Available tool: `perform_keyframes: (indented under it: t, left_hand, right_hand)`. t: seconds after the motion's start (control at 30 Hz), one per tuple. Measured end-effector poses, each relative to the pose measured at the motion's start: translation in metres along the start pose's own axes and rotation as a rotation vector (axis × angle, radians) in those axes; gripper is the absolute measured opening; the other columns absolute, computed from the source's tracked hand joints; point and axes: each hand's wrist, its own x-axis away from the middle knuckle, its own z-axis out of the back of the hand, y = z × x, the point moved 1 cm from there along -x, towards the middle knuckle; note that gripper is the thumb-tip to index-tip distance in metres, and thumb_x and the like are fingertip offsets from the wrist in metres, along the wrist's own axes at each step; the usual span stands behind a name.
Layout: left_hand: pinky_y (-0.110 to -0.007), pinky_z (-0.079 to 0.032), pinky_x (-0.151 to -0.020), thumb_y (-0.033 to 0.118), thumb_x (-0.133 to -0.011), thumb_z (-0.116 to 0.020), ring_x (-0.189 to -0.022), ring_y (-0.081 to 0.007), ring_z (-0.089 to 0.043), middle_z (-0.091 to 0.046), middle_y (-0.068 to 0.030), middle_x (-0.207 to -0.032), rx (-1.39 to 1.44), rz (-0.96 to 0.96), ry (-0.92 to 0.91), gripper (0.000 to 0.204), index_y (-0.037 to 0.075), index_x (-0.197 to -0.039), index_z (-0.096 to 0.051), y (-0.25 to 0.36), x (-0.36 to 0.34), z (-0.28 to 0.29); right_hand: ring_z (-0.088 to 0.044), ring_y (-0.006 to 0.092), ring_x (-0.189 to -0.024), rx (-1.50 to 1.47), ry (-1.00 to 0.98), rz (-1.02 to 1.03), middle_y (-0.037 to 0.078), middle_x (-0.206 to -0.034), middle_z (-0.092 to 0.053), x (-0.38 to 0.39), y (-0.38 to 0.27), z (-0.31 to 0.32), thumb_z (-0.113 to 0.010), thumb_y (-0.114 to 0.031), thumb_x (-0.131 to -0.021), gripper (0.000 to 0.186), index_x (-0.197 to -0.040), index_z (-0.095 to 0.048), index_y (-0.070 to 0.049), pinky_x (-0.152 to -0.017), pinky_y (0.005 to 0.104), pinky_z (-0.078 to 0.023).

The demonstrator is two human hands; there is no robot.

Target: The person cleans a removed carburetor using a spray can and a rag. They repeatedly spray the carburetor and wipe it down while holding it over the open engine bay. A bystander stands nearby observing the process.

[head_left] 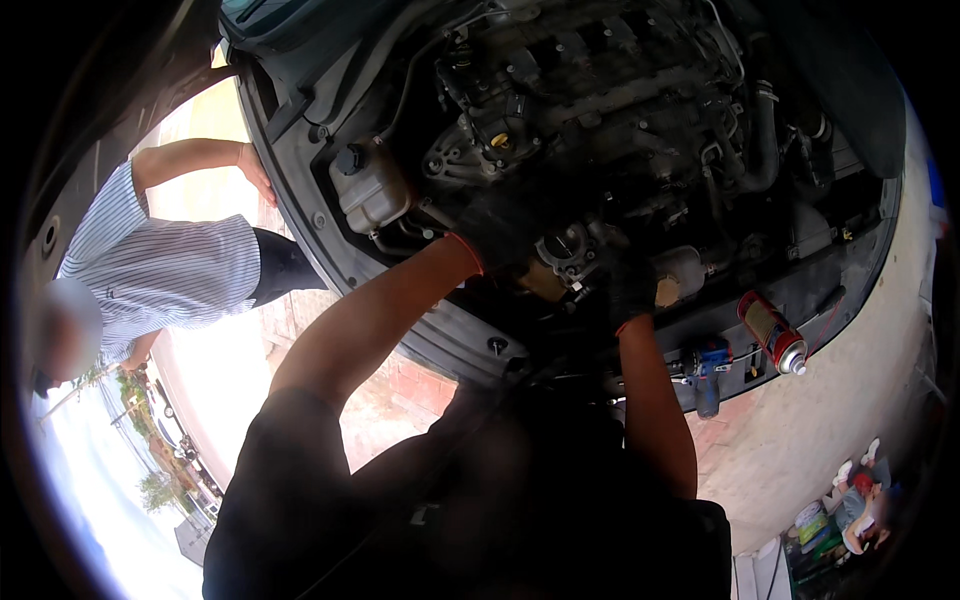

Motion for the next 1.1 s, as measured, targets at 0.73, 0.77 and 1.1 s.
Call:
perform_keyframes:
  t: [0.73,0.77,1.1]
  left_hand:
    - [-0.045,-0.046,-0.104,0.018,-0.080,-0.069,-0.121,-0.0324,-0.058,-0.066,-0.0111,-0.123,0.135,0.182,-0.146,0.033,0.015,-0.112,-0.073,0.021,0.019,-0.002]
    - [-0.045,-0.047,-0.101,0.024,-0.080,-0.071,-0.120,-0.0329,-0.058,-0.064,-0.0115,-0.126,0.128,0.236,-0.261,0.038,0.014,-0.117,-0.070,0.023,0.019,0.001]
    - [-0.045,-0.053,-0.089,0.031,-0.082,-0.074,-0.103,-0.0366,-0.064,-0.067,-0.0173,-0.111,0.197,0.165,-0.262,0.054,0.005,-0.128,-0.061,0.077,0.018,-0.028]
  right_hand:
    - [-0.067,0.0142,-0.091,-0.295,0.011,-0.232,0.007,-0.109,-0.072,0.000,-0.011,0.001,-0.068,-0.024,-0.093,0.037,-0.124,-0.069,-0.004,-0.079,0.0299,-0.054]
    - [-0.068,0.0157,-0.095,-0.234,-0.001,-0.312,0.010,-0.113,-0.072,0.000,-0.012,0.003,-0.064,-0.023,-0.096,0.037,-0.128,-0.068,-0.003,-0.083,0.0309,-0.055]
    - [-0.067,0.0137,-0.089,-0.151,0.112,-0.345,0.003,-0.103,-0.073,0.001,-0.012,-0.003,-0.069,-0.028,-0.094,0.037,-0.123,-0.070,-0.004,-0.075,0.0290,-0.052]
